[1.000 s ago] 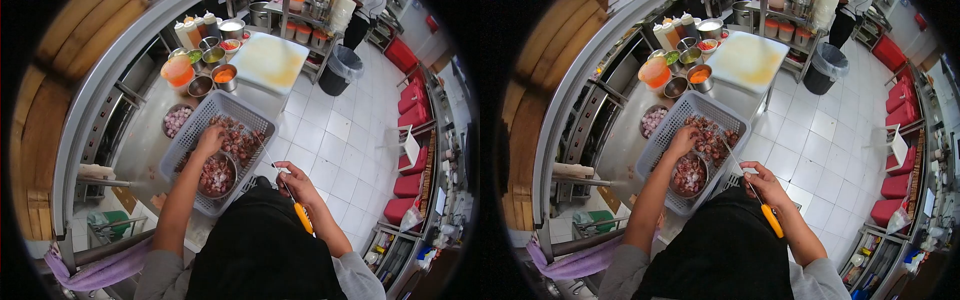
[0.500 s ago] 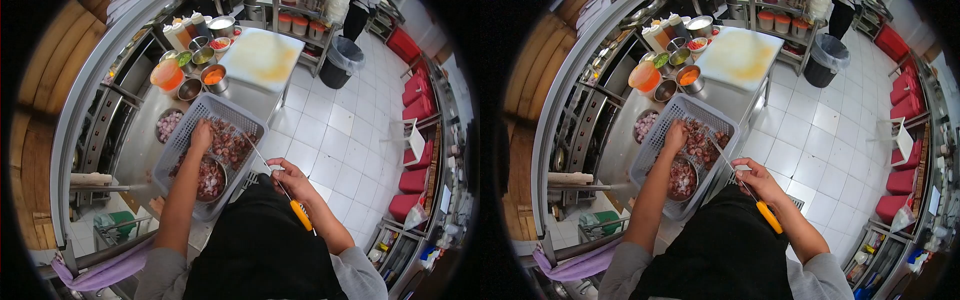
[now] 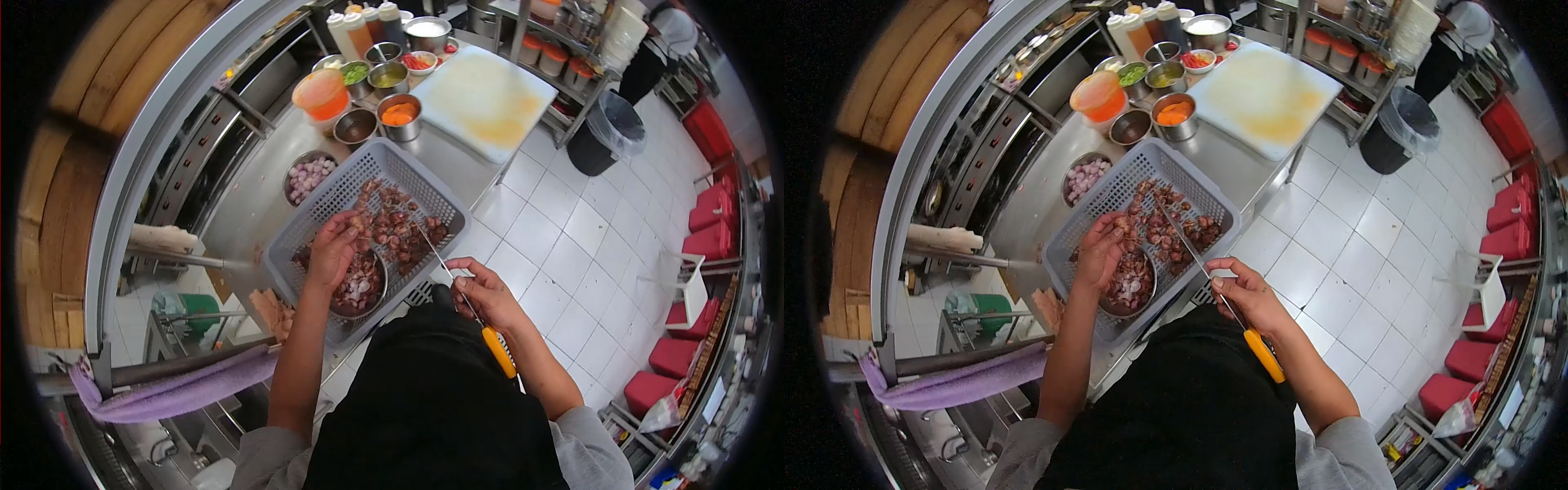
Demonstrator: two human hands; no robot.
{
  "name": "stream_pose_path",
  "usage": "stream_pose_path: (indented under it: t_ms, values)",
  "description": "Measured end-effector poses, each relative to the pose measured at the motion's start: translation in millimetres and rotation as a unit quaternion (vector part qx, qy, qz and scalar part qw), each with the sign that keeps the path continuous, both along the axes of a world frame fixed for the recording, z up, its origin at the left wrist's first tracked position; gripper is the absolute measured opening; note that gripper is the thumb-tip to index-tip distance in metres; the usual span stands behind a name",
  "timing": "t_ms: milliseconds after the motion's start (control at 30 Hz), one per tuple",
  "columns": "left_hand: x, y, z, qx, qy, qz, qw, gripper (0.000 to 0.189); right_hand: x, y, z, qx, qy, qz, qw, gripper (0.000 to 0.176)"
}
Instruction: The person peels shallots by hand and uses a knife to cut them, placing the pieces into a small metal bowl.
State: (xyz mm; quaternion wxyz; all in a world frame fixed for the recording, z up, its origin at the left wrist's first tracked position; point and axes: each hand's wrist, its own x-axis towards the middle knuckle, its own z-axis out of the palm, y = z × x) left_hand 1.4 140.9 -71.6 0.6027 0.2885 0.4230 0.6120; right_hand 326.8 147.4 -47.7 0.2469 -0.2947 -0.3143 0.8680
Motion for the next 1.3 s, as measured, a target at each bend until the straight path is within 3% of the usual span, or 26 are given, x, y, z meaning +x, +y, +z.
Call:
stream_pose_path:
  t_ms: [100,167,200,267,400,433,467,500,567,767,900,967,1100,1167,1200,1267,1300]
  values:
    - [-3.3,-1.0,-10.1,-0.005,0.011,0.011,1.000,0.025,-0.9,7.7,4.7,0.019,-0.003,0.019,1.000,0.036]
    - [-10.9,13.6,-23.2,-0.089,0.173,0.052,0.979,0.030,1.1,9.9,7.0,0.020,0.003,0.010,1.000,0.036]
    - [-9.5,23.9,-23.5,-0.085,0.172,0.051,0.980,0.030,2.5,10.4,7.6,0.017,0.011,0.002,1.000,0.035]
    - [-7.4,50.8,-19.7,-0.144,0.322,0.069,0.933,0.036,7.5,11.4,7.6,0.016,0.012,0.002,1.000,0.035]
    - [-14.4,97.1,-55.7,-0.095,0.301,0.135,0.939,0.036,16.8,11.0,6.3,0.016,0.011,-0.020,1.000,0.034]
    - [-21.1,103.2,-73.3,-0.040,0.472,0.115,0.873,0.032,18.1,10.6,6.1,0.015,0.013,-0.025,0.999,0.034]
    - [-24.7,108.1,-82.5,0.018,0.625,0.090,0.775,0.028,19.2,9.8,6.0,0.018,0.021,-0.033,0.999,0.034]
    - [-17.7,108.6,-77.0,0.020,0.626,0.082,0.775,0.028,19.8,7.4,5.1,0.018,0.029,-0.042,0.999,0.034]
    - [6.6,107.5,-59.7,-0.072,0.687,-0.029,0.723,0.022,17.3,3.0,2.6,0.014,0.023,-0.057,0.998,0.034]
    - [24.4,118.4,-70.2,-0.068,0.740,-0.016,0.668,0.024,-1.2,-15.2,9.7,0.009,0.004,-0.069,0.998,0.037]
    - [15.2,113.8,-73.8,-0.013,0.680,0.008,0.733,0.021,-9.7,-18.0,17.5,0.032,-0.013,-0.072,0.997,0.038]
    - [6.6,97.4,-63.3,-0.074,0.424,-0.005,0.903,0.025,-16.1,-16.8,16.3,0.043,-0.023,-0.067,0.997,0.038]
    - [0.6,60.8,-32.4,-0.076,0.288,0.035,0.954,0.032,-35.1,-5.6,18.5,0.054,-0.035,-0.026,0.998,0.038]
    - [0.6,40.3,-20.3,-0.048,0.139,0.022,0.989,0.035,-46.9,-1.5,20.1,0.054,-0.043,-0.007,0.998,0.038]
    - [4.3,27.5,-10.9,-0.048,0.137,0.032,0.989,0.035,-55.1,0.3,19.1,0.092,-0.040,-0.001,0.995,0.039]
    - [14.4,-5.1,10.6,-0.033,0.001,0.078,0.996,0.032,-72.6,-0.7,21.5,0.129,-0.033,0.014,0.991,0.040]
    - [21.7,-22.4,22.0,-0.034,0.002,0.088,0.996,0.032,-81.9,-3.3,26.6,0.160,-0.043,0.011,0.986,0.042]
